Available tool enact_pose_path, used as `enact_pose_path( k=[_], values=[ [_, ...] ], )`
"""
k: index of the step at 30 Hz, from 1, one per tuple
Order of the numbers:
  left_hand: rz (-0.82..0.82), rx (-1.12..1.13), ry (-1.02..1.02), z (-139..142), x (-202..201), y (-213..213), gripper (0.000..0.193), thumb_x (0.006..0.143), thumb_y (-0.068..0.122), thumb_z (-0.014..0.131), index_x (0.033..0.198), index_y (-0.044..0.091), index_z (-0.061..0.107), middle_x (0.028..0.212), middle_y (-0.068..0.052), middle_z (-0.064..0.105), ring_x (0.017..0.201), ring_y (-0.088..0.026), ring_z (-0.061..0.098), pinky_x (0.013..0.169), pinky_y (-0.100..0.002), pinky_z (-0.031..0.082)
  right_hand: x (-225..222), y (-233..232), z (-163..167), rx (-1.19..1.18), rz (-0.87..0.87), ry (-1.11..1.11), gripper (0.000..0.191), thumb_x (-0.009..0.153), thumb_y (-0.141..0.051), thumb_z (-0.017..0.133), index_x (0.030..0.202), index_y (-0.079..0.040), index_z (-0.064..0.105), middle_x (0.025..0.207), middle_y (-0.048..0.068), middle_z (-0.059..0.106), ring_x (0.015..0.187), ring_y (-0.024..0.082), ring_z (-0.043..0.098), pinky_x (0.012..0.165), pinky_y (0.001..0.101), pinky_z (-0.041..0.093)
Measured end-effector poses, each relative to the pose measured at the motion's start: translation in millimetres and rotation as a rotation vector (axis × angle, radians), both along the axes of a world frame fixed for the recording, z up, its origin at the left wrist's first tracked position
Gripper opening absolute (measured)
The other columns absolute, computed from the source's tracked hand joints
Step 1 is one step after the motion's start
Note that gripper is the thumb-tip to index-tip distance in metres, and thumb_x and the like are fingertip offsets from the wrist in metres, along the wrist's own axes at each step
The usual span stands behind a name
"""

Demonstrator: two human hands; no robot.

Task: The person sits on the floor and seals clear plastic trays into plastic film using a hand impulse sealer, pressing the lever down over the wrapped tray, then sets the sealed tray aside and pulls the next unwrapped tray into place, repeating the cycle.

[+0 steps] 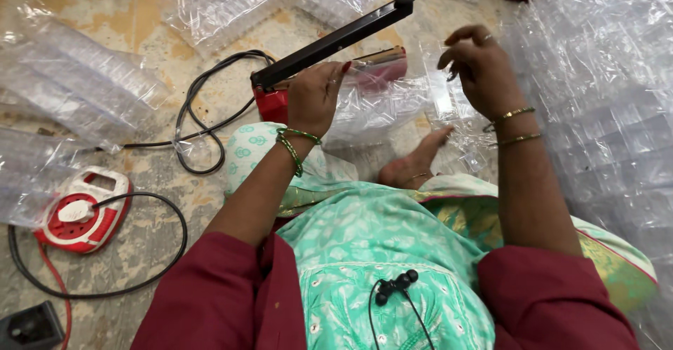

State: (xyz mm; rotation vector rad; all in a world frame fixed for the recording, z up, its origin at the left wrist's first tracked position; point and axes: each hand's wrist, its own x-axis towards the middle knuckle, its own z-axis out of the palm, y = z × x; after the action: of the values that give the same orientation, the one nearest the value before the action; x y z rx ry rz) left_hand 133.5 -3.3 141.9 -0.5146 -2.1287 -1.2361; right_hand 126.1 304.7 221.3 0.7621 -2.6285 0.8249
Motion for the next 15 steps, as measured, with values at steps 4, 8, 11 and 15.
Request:
enact_pose_path(
  k=[4,8,11,15],
  values=[
    [0.007,0.004,0.011,-5,-11,1,0.029,0.109,0.025,0.052,0.106,0.004,0.072,0.095,-0.018,0.071,0.089,-0.040,0.066,0.079,-0.048,0.050,18,14,12,0.028,0.109,-0.119,0.025,0.102,-0.002,0.056,0.122,-0.007,0.070,0.144,0.015,0.052,0.106,0.026,0.067,0.094,0.0398,0.054],
    [0.042,0.058,-0.287,2,-21,4,0.035,0.107,0.035,0.054,0.108,0.008,0.077,0.091,-0.018,0.071,0.085,-0.033,0.071,0.076,-0.040,0.053,27,29,20,0.170,0.153,0.056,0.027,0.089,-0.022,0.077,0.106,-0.002,0.072,0.131,0.015,0.060,0.102,0.032,0.061,0.089,0.0442,0.050],
    [-0.177,0.265,-0.273,9,-21,3,0.034,0.108,0.036,0.057,0.110,0.009,0.078,0.104,-0.008,0.080,0.094,-0.020,0.076,0.088,-0.032,0.056,29,32,12,0.205,-0.041,0.174,0.019,0.099,-0.025,0.081,0.093,-0.008,0.074,0.115,0.005,0.074,0.084,0.023,0.065,0.085,0.0402,0.051],
    [-0.371,0.221,-0.092,3,-11,-1,0.037,0.095,0.020,0.076,0.122,-0.002,0.066,0.125,-0.013,0.067,0.116,-0.020,0.064,0.099,-0.033,0.050,26,31,-6,-0.035,-0.134,0.143,0.016,0.098,-0.021,0.081,0.093,-0.007,0.075,0.101,0.004,0.075,0.082,0.020,0.065,0.071,0.0347,0.048]
  ],
)
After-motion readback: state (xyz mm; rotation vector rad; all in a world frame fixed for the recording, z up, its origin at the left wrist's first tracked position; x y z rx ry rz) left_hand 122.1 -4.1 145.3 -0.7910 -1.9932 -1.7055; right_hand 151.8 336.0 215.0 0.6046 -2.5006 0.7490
